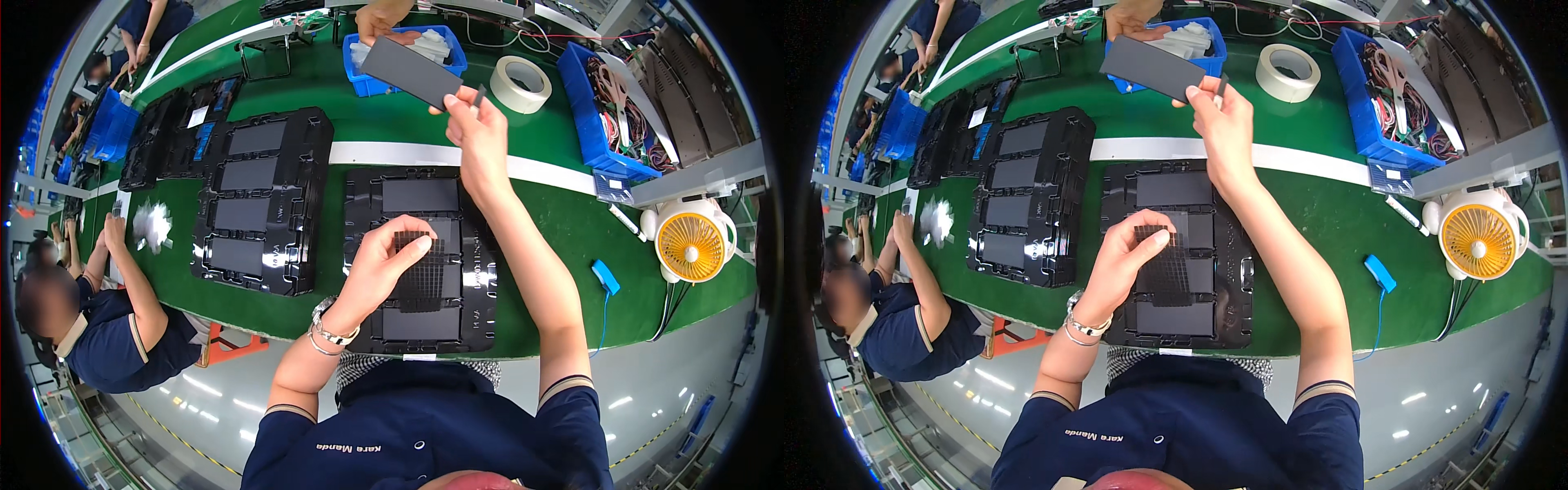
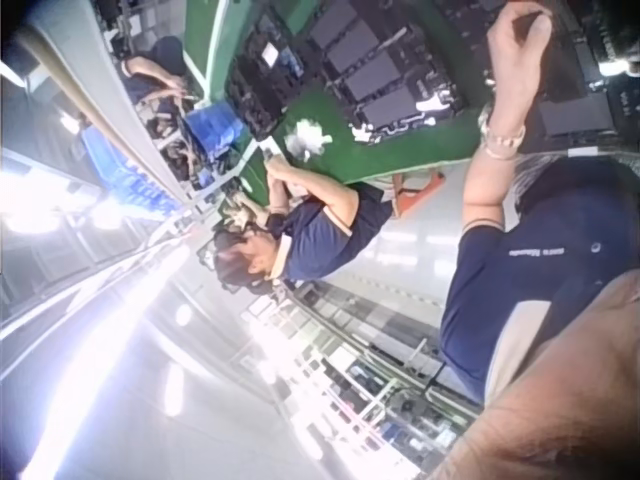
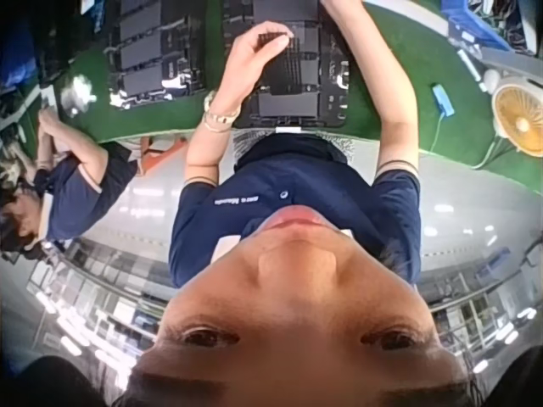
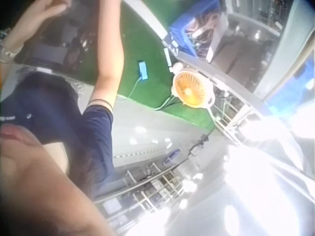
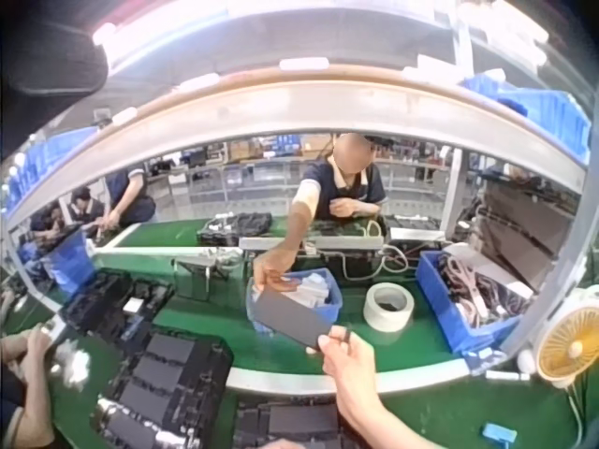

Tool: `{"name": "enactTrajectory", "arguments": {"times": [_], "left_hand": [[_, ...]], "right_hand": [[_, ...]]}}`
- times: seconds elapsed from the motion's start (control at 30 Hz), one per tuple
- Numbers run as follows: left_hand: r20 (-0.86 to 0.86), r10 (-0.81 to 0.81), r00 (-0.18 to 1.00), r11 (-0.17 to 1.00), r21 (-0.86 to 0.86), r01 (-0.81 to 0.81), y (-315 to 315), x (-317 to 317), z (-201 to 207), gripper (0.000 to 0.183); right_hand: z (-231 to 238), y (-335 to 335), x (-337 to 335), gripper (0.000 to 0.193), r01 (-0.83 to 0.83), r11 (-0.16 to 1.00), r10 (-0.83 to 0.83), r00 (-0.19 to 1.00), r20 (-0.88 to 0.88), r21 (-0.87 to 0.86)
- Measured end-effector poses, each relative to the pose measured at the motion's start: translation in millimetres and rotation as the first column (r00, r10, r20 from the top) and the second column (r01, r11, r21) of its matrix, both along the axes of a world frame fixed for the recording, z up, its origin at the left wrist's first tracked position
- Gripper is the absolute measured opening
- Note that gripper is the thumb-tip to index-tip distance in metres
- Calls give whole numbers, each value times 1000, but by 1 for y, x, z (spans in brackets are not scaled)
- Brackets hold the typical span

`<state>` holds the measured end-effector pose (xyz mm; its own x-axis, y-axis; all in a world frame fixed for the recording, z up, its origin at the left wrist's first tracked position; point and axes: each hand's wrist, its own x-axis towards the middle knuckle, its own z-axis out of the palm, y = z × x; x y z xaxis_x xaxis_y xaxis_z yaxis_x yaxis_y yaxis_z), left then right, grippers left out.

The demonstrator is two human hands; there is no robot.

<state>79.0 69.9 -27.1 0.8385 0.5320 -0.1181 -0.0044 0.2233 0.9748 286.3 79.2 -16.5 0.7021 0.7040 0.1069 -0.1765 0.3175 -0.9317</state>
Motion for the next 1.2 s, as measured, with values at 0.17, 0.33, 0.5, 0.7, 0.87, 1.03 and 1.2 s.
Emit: {"name": "enactTrajectory", "arguments": {"times": [0.17, 0.33, 0.5, 0.7, 0.87, 1.03, 1.2], "left_hand": [[-24, -7, 1000, 1000, 22, 7, 2, 0, -5, 14], [4, 27, 1000, 998, 53, -27, 5, 2, -8, 14], [-30, 34, 999, 999, 18, -33, 5, 0, -9, 14], [-33, 31, 999, 999, 33, -30, 3, 2, -10, 14], [-77, 27, 997, 999, 47, -23, 4, 0, -8, 15], [-86, 20, 996, 998, 66, -15, 5, 1, -10, 14], [-73, 22, 997, 998, 56, -18, 5, 1, -9, 14]], "right_hand": [[35, -27, -7, 21, -83, 996, 85, 995, 61, -32], [56, -44, -20, 22, -229, 973, 231, 970, 80, -33], [64, -52, -31, 23, -293, 953, 301, 944, 137, -75], [67, -54, -33, 23, -281, 954, 296, 936, 191, -100], [64, -52, -31, 23, -279, 954, 295, 936, 194, -108], [64, -52, -29, 24, -279, 952, 298, 941, 163, -127], [62, -50, -29, 25, -292, 950, 307, 939, 157, -111]]}}
